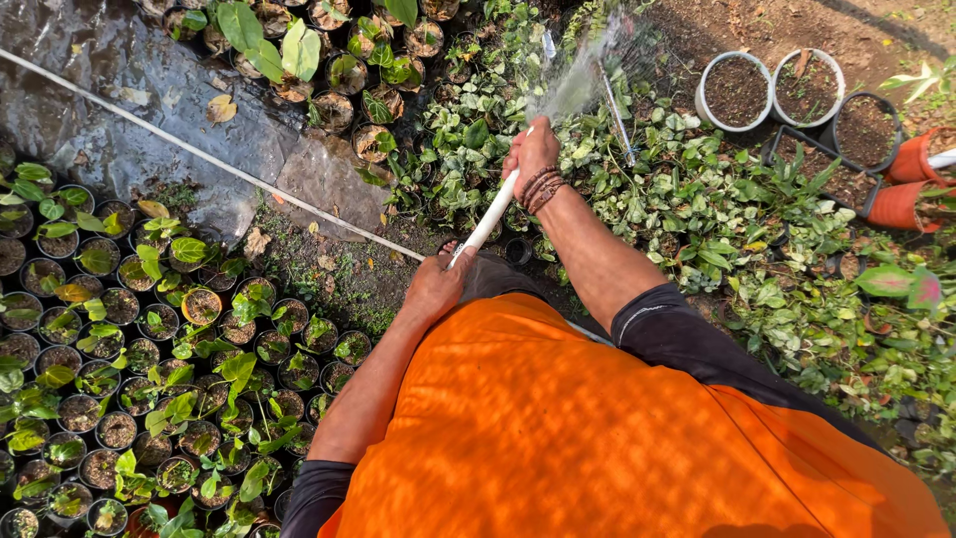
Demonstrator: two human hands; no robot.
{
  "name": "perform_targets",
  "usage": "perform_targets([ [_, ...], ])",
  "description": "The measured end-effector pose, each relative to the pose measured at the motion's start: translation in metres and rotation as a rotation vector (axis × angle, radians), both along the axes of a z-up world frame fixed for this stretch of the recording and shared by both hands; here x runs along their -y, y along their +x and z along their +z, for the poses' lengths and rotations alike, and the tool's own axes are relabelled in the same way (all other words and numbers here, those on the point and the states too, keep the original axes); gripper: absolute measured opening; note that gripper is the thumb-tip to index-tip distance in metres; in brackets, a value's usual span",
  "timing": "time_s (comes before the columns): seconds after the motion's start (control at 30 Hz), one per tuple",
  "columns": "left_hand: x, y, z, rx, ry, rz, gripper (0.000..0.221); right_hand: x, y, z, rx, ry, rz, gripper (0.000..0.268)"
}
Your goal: The person waters numerous potted plants in a nursery using a white hose. They systematically move through rows of small and medium-sized plants, directing a spray of water onto the leaves and soil of each pot.
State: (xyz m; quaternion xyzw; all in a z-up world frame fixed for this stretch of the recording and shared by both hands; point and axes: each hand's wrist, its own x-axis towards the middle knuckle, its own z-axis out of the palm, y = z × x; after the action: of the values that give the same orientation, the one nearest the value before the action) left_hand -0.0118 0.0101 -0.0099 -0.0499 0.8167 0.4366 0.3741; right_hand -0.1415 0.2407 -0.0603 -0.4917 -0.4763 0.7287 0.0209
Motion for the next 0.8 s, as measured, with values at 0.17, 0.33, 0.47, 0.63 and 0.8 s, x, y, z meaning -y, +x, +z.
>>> perform_targets([
  [0.17,-0.004,0.000,-0.004,-0.006,-0.041,-0.038,0.070,-0.010,0.008,-0.006,0.019,-0.029,-0.081,0.041],
  [0.33,-0.011,-0.001,0.002,-0.014,-0.064,-0.151,0.069,-0.033,0.030,-0.013,-0.016,-0.121,-0.233,0.047],
  [0.47,-0.020,-0.003,-0.003,-0.016,-0.028,-0.229,0.069,-0.050,0.049,-0.013,0.019,-0.064,-0.340,0.044],
  [0.63,-0.028,-0.002,-0.008,-0.083,0.076,-0.285,0.067,-0.065,0.071,-0.009,0.026,-0.077,-0.437,0.048],
  [0.8,-0.037,-0.005,-0.002,-0.014,-0.022,-0.326,0.069,-0.067,0.073,0.006,0.036,-0.029,-0.443,0.045],
])
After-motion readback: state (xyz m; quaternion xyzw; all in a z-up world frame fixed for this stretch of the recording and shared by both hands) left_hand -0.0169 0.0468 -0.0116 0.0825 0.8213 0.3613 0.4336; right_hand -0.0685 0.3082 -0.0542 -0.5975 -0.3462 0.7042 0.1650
